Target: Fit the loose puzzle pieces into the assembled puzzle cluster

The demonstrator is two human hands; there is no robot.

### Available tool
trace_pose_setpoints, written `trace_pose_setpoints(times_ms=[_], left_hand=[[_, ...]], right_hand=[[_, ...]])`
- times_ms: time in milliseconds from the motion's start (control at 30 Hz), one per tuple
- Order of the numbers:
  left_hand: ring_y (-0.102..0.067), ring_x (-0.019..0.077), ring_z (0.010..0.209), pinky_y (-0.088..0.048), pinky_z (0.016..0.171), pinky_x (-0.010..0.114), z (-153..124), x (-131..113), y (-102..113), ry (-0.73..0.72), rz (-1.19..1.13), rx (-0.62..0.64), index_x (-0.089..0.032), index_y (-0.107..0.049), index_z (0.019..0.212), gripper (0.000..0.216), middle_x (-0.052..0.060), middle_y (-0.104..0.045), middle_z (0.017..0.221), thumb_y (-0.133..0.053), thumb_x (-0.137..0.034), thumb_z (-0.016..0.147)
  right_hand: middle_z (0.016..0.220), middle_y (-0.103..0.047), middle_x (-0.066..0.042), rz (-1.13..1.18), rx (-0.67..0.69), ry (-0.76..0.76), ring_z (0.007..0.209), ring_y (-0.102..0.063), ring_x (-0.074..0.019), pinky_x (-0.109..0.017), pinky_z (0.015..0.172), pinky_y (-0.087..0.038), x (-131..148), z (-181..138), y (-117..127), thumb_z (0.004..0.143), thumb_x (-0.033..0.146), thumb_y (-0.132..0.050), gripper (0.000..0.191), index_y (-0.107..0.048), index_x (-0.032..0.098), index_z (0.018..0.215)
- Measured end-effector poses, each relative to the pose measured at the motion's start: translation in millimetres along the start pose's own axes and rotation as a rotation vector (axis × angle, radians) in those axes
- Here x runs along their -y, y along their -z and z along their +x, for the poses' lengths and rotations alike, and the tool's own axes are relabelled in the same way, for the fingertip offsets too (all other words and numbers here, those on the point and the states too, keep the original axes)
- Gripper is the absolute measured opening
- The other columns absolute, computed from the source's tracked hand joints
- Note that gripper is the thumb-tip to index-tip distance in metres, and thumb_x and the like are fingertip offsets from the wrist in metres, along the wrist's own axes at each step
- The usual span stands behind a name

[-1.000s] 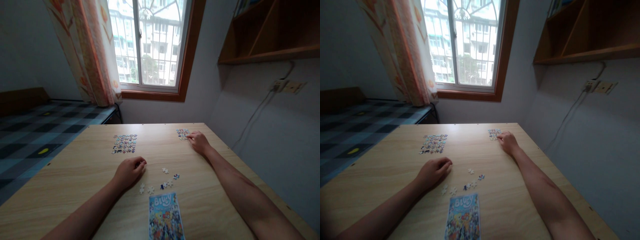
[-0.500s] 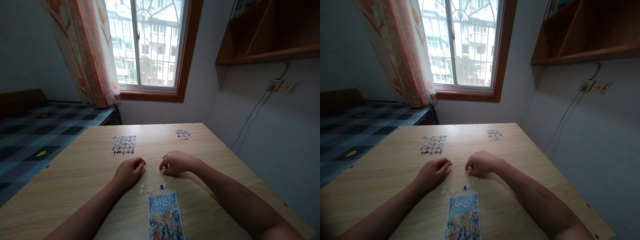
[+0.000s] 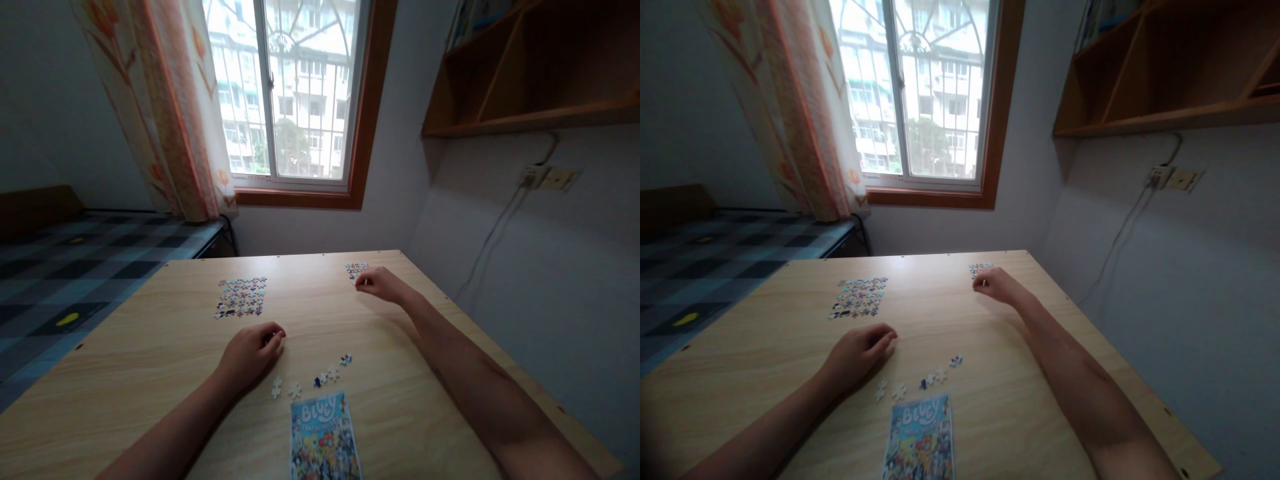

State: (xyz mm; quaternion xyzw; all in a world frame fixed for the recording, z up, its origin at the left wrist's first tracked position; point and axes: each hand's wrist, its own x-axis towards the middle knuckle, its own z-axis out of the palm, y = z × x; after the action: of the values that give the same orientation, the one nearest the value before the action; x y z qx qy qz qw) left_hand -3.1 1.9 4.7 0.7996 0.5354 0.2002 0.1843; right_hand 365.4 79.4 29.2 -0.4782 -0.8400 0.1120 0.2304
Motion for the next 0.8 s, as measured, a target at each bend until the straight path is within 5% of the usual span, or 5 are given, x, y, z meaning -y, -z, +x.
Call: trace_pose_setpoints(times_ms=[233,500,800], left_hand=[[-0.068,0.0219,0.079,-0.044,0.071,0.031,0.9,-0.9,0.6,0.008,-0.002,0.011,-0.022,-0.073,0.088,0.029,0.005,-0.077,0.086,-0.047,-0.037,0.087],[-0.069,0.0219,0.079,-0.045,0.072,0.030,0.6,-0.5,0.9,0.008,0.002,0.010,-0.023,-0.073,0.088,0.029,0.005,-0.077,0.086,-0.047,-0.037,0.087],[-0.069,0.0228,0.081,-0.045,0.074,0.032,0.7,1.0,-0.2,0.002,0.005,0.016,-0.023,-0.073,0.090,0.029,0.005,-0.077,0.088,-0.047,-0.036,0.087]], right_hand=[[0.086,-0.075,-0.005,-0.058,-0.006,-0.209,0.076,-0.067,-0.0151,-0.022,0.072,-0.049,-65.4,-24.8,5.9,0.080,0.017,-0.065,0.015,-0.079,0.017,0.086],[0.097,-0.076,-0.008,0.116,0.066,-0.213,0.085,-0.069,-0.0187,-0.025,0.078,-0.052,-79.3,-31.0,6.6,0.074,0.024,-0.069,0.018,-0.079,0.015,0.086],[0.084,-0.077,-0.005,-0.028,0.105,-0.341,0.076,-0.070,-0.0187,-0.023,0.067,-0.050,-81.8,-36.0,14.2,0.079,0.031,-0.069,0.021,-0.082,0.019,0.090]])
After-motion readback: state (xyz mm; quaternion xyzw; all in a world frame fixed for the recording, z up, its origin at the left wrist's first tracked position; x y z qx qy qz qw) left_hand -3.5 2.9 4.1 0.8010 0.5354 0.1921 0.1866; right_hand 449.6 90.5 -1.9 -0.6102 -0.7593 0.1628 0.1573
